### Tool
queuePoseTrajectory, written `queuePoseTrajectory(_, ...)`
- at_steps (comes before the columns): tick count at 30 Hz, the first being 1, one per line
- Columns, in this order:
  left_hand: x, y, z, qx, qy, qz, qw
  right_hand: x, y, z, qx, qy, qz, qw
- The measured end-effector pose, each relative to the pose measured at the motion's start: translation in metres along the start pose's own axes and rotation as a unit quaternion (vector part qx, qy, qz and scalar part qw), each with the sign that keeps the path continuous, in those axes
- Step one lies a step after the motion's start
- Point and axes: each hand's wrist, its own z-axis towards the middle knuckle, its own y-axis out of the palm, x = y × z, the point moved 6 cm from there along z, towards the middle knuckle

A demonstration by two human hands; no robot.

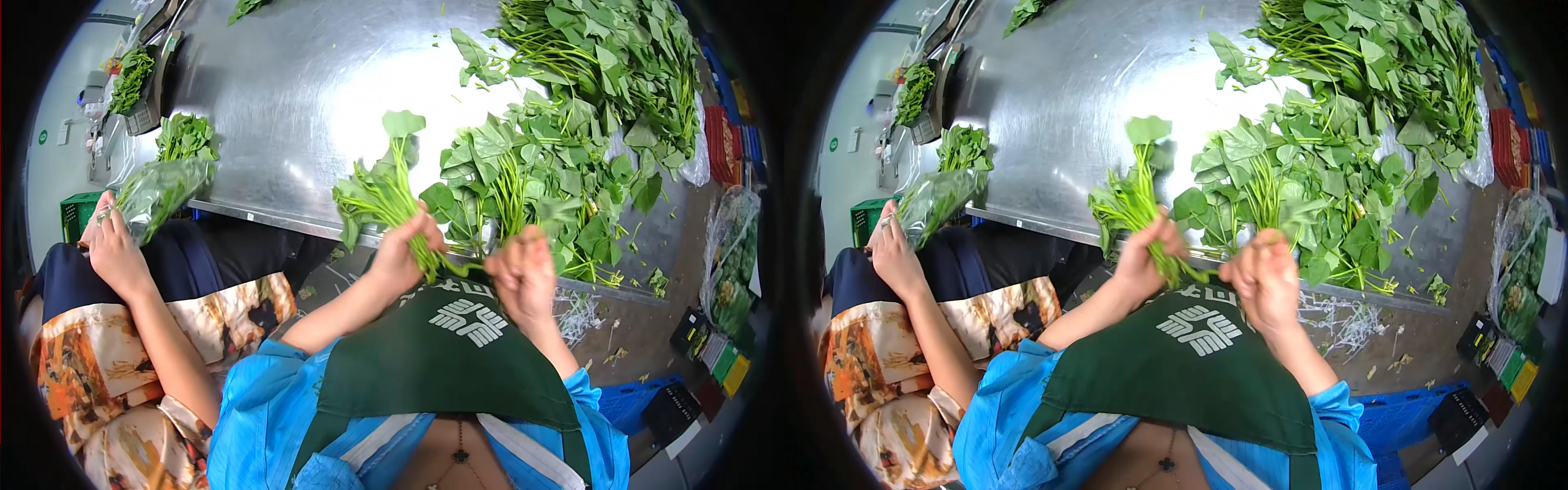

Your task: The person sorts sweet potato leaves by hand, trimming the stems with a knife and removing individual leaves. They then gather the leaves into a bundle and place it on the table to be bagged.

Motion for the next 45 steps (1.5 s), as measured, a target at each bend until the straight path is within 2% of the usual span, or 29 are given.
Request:
queuePoseTrajectory(1, 0.013, -0.002, 0.003, -0.039, 0.023, -0.087, 0.995, -0.027, -0.017, -0.014, 0.097, -0.02, -0.098, 0.99)
queuePoseTrajectory(2, 0.029, -0.003, 0.003, -0.022, 0.063, -0.062, 0.996, -0.071, -0.01, -0.01, 0.075, -0.124, 0.017, 0.989)
queuePoseTrajectory(3, 0.044, -0.003, 0.001, -0.005, 0.102, -0.037, 0.994, -0.122, -0.008, -0.006, 0.044, -0.178, 0.046, 0.982)
queuePoseTrajectory(4, 0.052, -0.002, 0.0, -0.011, 0.11, -0.009, 0.994, -0.164, -0.041, -0.003, 0.128, -0.213, -0.196, 0.949)
queuePoseTrajectory(5, 0.058, -0.002, 0.0, -0.022, 0.118, 0.021, 0.993, -0.192, -0.079, 0.008, 0.215, -0.16, -0.497, 0.825)
queuePoseTrajectory(6, 0.061, -0.003, 0.0, -0.019, 0.122, 0.03, 0.992, -0.201, -0.08, 0.021, 0.249, -0.05, -0.787, 0.562)
queuePoseTrajectory(7, 0.061, -0.004, 0.002, -0.021, 0.124, 0.026, 0.992, -0.199, -0.078, 0.021, 0.247, -0.052, -0.789, 0.559)
queuePoseTrajectory(9, 0.058, -0.013, 0.004, -0.001, 0.131, -0.008, 0.991, -0.159, -0.034, 0.018, 0.175, -0.115, -0.85, 0.483)
queuePoseTrajectory(10, 0.053, -0.014, 0.005, 0.008, 0.119, -0.012, 0.993, -0.115, -0.029, 0.01, 0.127, -0.09, -0.791, 0.592)
queuePoseTrajectory(11, 0.048, -0.009, 0.005, 0.008, 0.113, -0.009, 0.994, -0.068, -0.014, 0.009, -0.025, -0.1, -0.811, 0.576)
queuePoseTrajectory(12, 0.044, -0.007, 0.004, 0.059, 0.105, 0.009, 0.993, -0.028, -0.013, 0.01, -0.051, -0.009, -0.83, 0.555)
queuePoseTrajectory(13, 0.04, -0.007, 0.002, 0.11, 0.098, 0.025, 0.989, -0.002, -0.017, 0.01, -0.075, 0.063, -0.867, 0.488)
queuePoseTrajectory(14, 0.038, -0.001, 0.001, 0.085, 0.096, 0.022, 0.991, 0.017, -0.029, 0.013, -0.082, 0.079, -0.873, 0.475)
queuePoseTrajectory(15, 0.037, -0.005, 0.0, 0.084, 0.099, 0.02, 0.991, 0.024, -0.031, 0.015, -0.067, 0.036, -0.865, 0.496)
queuePoseTrajectory(17, 0.034, -0.007, -0.001, 0.011, 0.051, 0.061, 0.997, 0.017, -0.034, 0.012, -0.042, -0.004, -0.831, 0.554)
queuePoseTrajectory(21, 0.024, -0.011, 0.004, 0.036, 0.075, 0.088, 0.993, 0.006, -0.028, 0.005, 0.007, -0.041, -0.83, 0.557)
queuePoseTrajectory(23, 0.018, -0.005, 0.005, 0.035, 0.076, 0.089, 0.993, 0.021, -0.038, 0.007, -0.044, -0.06, -0.854, 0.515)
queuePoseTrajectory(27, 0.013, -0.005, 0.007, 0.032, 0.064, 0.157, 0.985, 0.009, -0.035, 0.002, 0.024, -0.063, -0.849, 0.525)
queuePoseTrajectory(29, 0.01, -0.009, 0.009, 0.069, 0.072, 0.176, 0.979, 0.013, -0.034, 0.001, 0.017, -0.061, -0.849, 0.525)
queuePoseTrajectory(32, 0.002, -0.008, 0.01, 0.078, 0.063, 0.165, 0.981, 0.026, -0.027, 0.014, -0.033, -0.063, -0.88, 0.469)
queuePoseTrajectory(35, 0.001, -0.005, 0.012, 0.068, 0.067, 0.165, 0.982, 0.041, -0.04, 0.017, -0.046, -0.082, -0.888, 0.451)
queuePoseTrajectory(39, -0.002, -0.014, 0.015, 0.089, 0.047, 0.172, 0.98, 0.039, -0.047, 0.015, -0.033, -0.051, -0.889, 0.455)
queuePoseTrajectory(41, -0.003, -0.018, 0.015, 0.11, 0.037, 0.178, 0.977, 0.006, -0.028, 0.006, 0.06, -0.165, -0.741, 0.648)
queuePoseTrajectory(42, -0.009, -0.019, 0.015, 0.13, 0.007, 0.172, 0.976, -0.001, -0.032, 0.001, 0.111, -0.13, -0.691, 0.702)
queuePoseTrajectory(43, -0.015, -0.02, 0.016, 0.151, -0.023, 0.165, 0.974, -0.007, -0.032, -0.002, 0.125, -0.179, -0.672, 0.707)
queuePoseTrajectory(45, -0.027, -0.012, 0.023, 0.118, -0.05, 0.164, 0.978, -0.011, -0.027, -0.005, 0.12, -0.202, -0.649, 0.723)
